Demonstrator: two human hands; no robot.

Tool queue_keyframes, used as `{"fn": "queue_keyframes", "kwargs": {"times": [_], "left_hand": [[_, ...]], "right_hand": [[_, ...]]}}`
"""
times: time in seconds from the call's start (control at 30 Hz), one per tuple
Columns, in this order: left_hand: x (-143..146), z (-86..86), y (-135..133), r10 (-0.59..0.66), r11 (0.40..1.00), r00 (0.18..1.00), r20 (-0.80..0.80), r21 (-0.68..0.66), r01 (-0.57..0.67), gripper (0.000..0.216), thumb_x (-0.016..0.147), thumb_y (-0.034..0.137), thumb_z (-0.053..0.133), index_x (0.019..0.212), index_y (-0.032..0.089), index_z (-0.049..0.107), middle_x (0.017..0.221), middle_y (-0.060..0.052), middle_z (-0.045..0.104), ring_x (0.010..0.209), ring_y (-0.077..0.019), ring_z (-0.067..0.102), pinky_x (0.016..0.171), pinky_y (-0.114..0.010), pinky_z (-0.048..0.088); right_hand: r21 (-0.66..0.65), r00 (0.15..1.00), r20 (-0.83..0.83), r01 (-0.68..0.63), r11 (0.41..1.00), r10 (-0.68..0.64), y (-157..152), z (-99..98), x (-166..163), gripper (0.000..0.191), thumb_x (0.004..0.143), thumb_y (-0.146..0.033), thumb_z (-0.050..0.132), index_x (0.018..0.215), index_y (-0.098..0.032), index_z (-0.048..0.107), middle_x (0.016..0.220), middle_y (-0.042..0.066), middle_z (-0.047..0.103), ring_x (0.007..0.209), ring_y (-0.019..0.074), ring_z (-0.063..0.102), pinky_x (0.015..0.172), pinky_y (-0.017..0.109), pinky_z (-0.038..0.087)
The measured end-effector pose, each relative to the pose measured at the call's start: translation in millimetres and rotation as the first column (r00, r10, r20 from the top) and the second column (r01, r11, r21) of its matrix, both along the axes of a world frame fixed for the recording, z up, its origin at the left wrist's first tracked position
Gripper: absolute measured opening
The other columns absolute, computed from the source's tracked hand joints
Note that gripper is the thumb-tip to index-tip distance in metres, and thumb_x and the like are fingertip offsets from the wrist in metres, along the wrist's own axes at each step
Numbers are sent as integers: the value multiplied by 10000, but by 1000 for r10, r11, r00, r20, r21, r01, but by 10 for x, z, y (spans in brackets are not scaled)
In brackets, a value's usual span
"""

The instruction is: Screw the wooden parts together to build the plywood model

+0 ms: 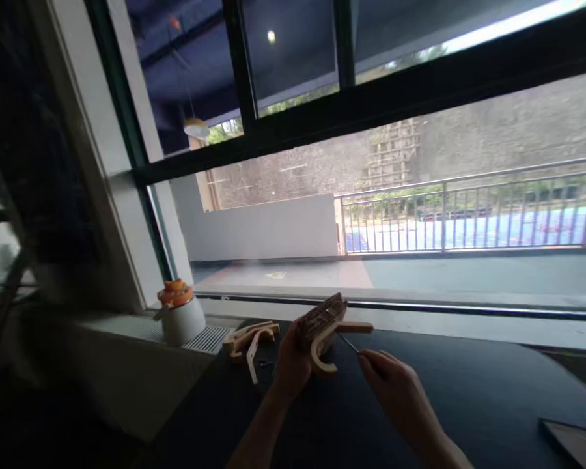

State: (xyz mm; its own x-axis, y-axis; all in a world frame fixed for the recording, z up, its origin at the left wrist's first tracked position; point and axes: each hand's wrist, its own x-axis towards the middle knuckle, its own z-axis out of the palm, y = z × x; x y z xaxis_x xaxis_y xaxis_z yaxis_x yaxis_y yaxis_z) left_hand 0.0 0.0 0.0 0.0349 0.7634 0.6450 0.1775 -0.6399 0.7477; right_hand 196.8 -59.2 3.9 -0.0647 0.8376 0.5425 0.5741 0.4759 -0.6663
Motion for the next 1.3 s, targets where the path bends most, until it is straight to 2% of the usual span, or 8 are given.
{"fn": "queue_keyframes", "kwargs": {"times": [0.17, 0.4, 0.73, 0.9, 0.97, 1.03, 1.17, 1.3], "left_hand": [[-6, 7, -36, 28, 999, 1000, -4, -18, -28, 413, 722, 123, 618, 1125, 153, 536, 1086, -89, 648, 961, -223, 615, 841, -338, 492], [34, 113, -107, 12, 997, 1000, 25, -77, -10, 451, 677, 101, 645, 1112, 146, 539, 1039, -73, 664, 935, -212, 624, 847, -330, 491], [28, 107, -119, -21, 996, 999, 41, -88, 24, 445, 671, 81, 644, 1100, 145, 545, 1067, -82, 657, 962, -212, 617, 871, -330, 477], [78, 143, -156, -23, 996, 995, 93, -87, 31, 418, 685, 109, 653, 1087, 152, 547, 1036, -74, 665, 926, -210, 624, 850, -327, 483], [116, 203, -203, -28, 993, 991, 131, -108, 42, 421, 675, 123, 672, 1076, 156, 548, 1006, -68, 673, 911, -212, 629, 836, -323, 490], [152, 274, -266, -62, 988, 986, 155, -129, 83, 438, 652, 120, 694, 1065, 164, 554, 1024, -66, 672, 941, -218, 625, 852, -318, 485], [210, 386, -395, -138, 971, 974, 178, -170, 169, 446, 627, 105, 712, 1042, 177, 565, 1039, -51, 668, 962, -217, 613, 849, -297, 474], [279, 390, -482, -169, 927, 954, 248, -288, 239, 381, 632, 108, 693, 989, 156, 568, 886, -29, 670, 812, -187, 613, 714, -256, 475]], "right_hand": [[14, 1000, -16, 11, 1000, -11, -11, 1, 8, 347, 894, -373, 433, 933, -150, 695, 830, 64, 670, 743, 210, 625, 655, 270, 426], [0, 1000, -4, 30, 1000, -30, -1, 3, -9, 350, 897, -384, 417, 820, -165, 679, 781, 51, 663, 716, 205, 616, 652, 273, 417], [-1, 999, -5, 53, 999, -53, -14, 0, -2, 359, 897, -374, 417, 879, -151, 698, 814, 58, 678, 743, 219, 626, 668, 277, 433], [27, 995, 71, 72, 997, -74, -14, 50, 23, 368, 907, -374, 397, 893, -161, 697, 814, 60, 678, 734, 207, 631, 655, 261, 442], [54, 982, 159, 96, 994, -103, -43, 150, 74, 347, 908, -361, 396, 890, -187, 696, 842, 56, 683, 742, 200, 636, 653, 255, 440], [67, 940, 314, 120, 991, -135, -103, 319, 152, 321, 907, -335, 396, 885, -224, 695, 839, 39, 685, 701, 188, 639, 627, 259, 429], [92, 786, 596, 136, 987, -164, -270, 824, 280, 281, 870, -234, 424, 804, -261, 696, 784, 14, 692, 644, 172, 644, 543, 248, 365], [36, 591, 799, 137, 990, -111, -407, 1368, 253, 248, 799, -163, 483, 679, -222, 692, 654, 30, 681, 526, 153, 611, 454, 252, 255]]}}
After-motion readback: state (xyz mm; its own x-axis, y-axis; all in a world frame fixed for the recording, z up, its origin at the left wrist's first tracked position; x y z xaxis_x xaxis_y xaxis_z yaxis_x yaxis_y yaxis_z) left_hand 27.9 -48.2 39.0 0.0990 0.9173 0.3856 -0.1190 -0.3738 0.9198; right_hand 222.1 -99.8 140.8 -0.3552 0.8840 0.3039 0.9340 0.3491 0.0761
